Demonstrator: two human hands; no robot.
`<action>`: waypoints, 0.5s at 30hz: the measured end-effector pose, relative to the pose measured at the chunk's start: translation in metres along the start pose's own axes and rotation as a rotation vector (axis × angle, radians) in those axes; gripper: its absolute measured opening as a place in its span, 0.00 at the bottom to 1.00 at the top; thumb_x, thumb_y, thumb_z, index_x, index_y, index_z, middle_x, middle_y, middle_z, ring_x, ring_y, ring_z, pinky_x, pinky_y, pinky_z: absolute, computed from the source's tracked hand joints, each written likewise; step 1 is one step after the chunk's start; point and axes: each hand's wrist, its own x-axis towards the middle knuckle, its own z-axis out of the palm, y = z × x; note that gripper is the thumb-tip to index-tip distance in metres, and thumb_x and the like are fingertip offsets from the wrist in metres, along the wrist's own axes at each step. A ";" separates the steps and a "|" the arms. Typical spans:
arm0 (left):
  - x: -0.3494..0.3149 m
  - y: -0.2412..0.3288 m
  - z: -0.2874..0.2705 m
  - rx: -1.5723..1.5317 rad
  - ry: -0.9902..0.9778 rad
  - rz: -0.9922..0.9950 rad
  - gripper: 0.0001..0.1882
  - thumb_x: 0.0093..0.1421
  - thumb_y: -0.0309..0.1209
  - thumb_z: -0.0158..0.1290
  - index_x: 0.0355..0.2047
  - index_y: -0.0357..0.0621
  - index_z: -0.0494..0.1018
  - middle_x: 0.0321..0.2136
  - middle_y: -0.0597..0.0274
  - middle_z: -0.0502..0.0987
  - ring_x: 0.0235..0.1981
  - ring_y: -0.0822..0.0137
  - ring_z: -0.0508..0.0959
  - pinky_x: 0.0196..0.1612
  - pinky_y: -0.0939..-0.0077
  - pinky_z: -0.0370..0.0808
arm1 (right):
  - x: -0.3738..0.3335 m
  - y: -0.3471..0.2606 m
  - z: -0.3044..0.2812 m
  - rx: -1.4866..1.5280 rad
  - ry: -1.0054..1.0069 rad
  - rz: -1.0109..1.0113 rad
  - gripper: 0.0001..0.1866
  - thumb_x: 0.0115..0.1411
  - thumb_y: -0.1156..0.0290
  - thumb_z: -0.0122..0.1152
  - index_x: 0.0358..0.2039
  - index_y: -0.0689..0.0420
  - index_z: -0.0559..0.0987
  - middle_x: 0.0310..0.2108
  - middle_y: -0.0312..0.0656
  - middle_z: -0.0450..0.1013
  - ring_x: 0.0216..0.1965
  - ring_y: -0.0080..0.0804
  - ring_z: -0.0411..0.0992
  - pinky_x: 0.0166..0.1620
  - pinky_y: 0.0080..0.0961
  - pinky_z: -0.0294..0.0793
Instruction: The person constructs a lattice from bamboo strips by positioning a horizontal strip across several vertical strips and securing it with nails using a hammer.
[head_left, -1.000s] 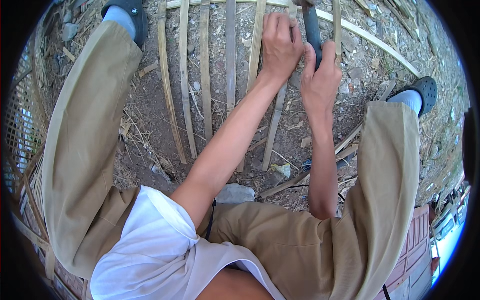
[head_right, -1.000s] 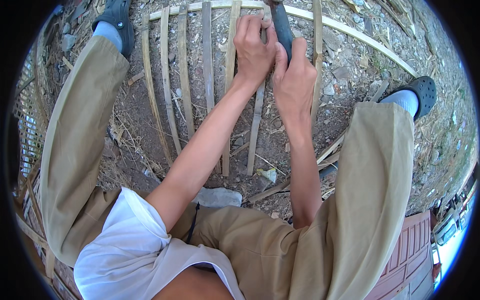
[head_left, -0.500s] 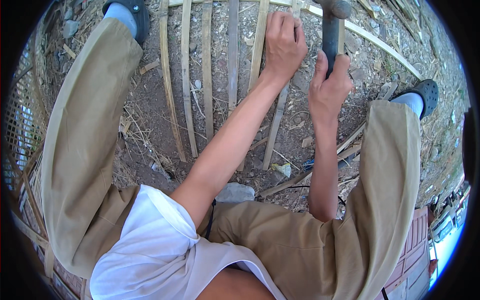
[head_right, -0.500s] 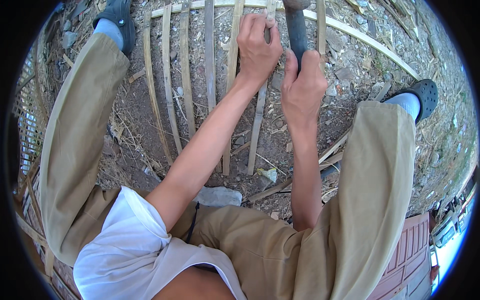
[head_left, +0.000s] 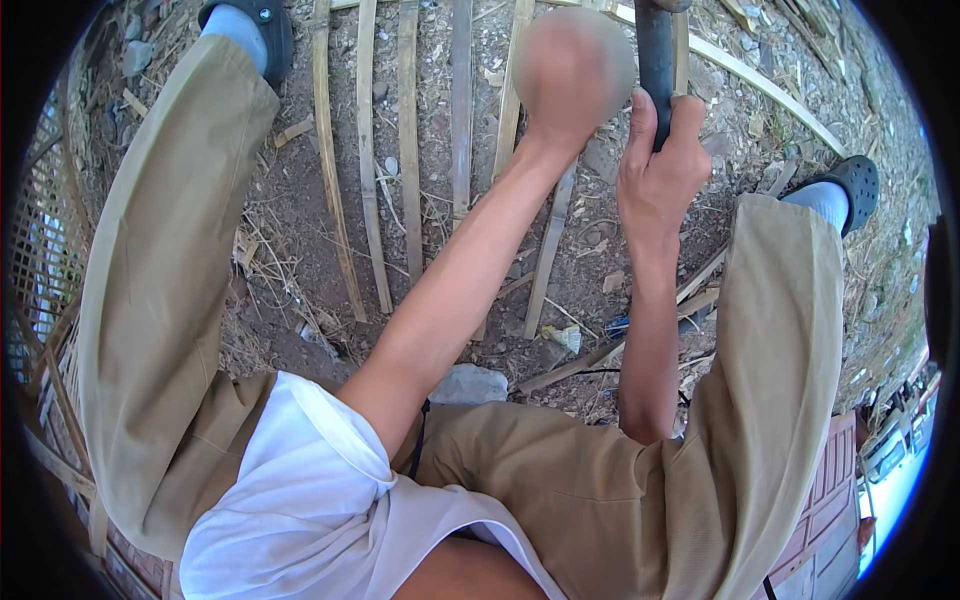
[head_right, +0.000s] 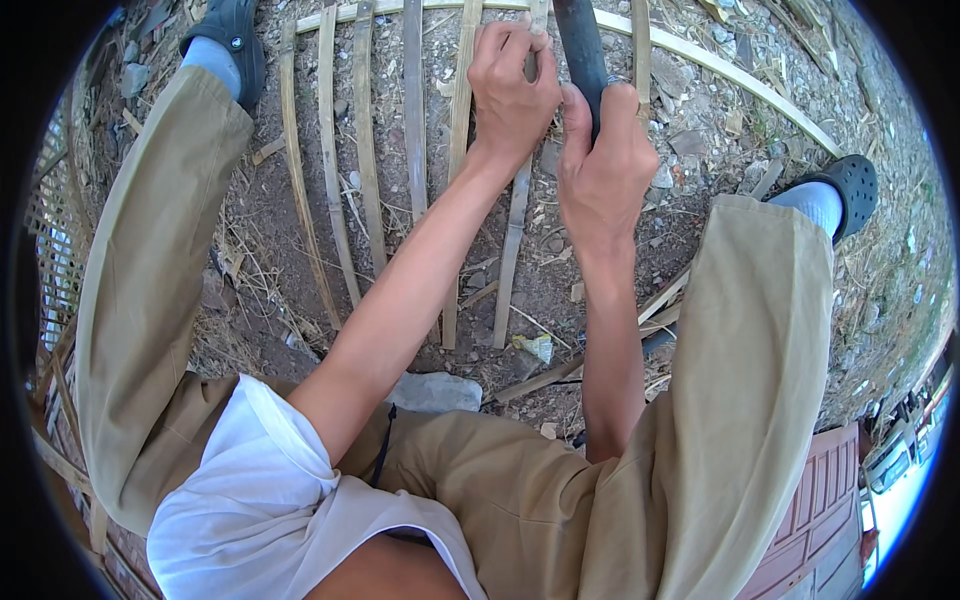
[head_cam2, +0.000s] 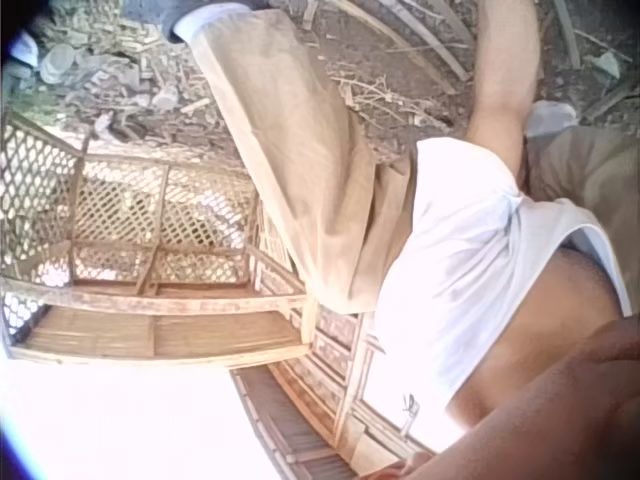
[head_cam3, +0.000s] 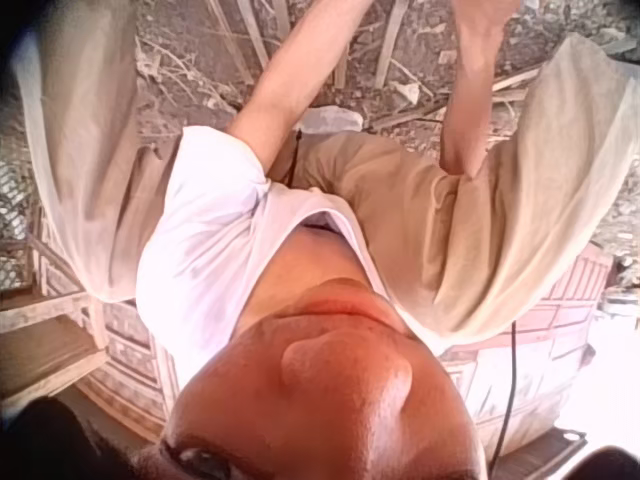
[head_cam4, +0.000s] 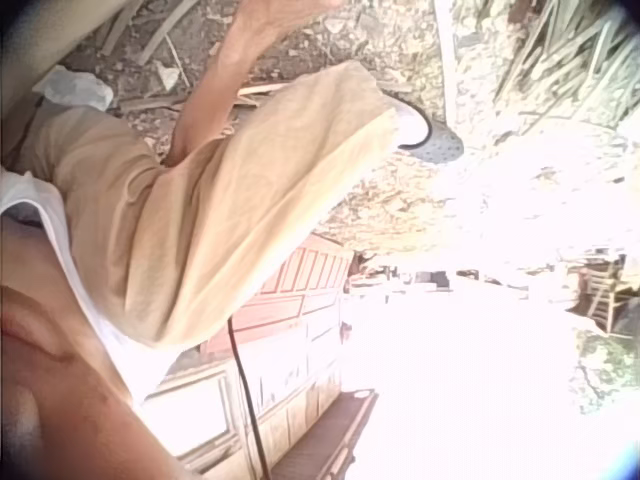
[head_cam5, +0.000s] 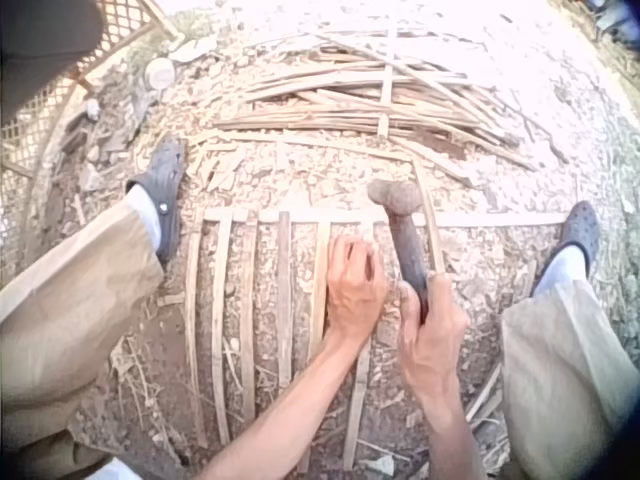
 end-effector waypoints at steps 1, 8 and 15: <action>0.001 -0.001 0.000 0.002 0.004 0.007 0.06 0.59 0.16 0.64 0.36 0.32 0.80 0.41 0.45 0.80 0.43 0.43 0.82 0.43 0.53 0.81 | -0.001 0.001 0.003 0.009 0.054 -0.042 0.13 0.78 0.67 0.65 0.41 0.60 0.71 0.27 0.63 0.76 0.28 0.70 0.76 0.28 0.54 0.70; 0.003 0.003 0.003 -0.006 -0.001 -0.002 0.06 0.59 0.16 0.64 0.36 0.32 0.81 0.41 0.44 0.80 0.43 0.44 0.82 0.43 0.53 0.81 | 0.013 0.015 0.001 -0.061 -0.078 0.038 0.11 0.78 0.70 0.64 0.42 0.60 0.71 0.27 0.63 0.75 0.27 0.66 0.77 0.29 0.53 0.70; 0.002 0.002 0.003 0.002 -0.018 -0.009 0.06 0.58 0.16 0.65 0.36 0.32 0.82 0.41 0.44 0.81 0.43 0.44 0.82 0.42 0.54 0.81 | 0.019 0.012 -0.001 -0.082 -0.186 -0.007 0.11 0.78 0.68 0.62 0.44 0.59 0.70 0.26 0.62 0.75 0.29 0.70 0.77 0.29 0.55 0.70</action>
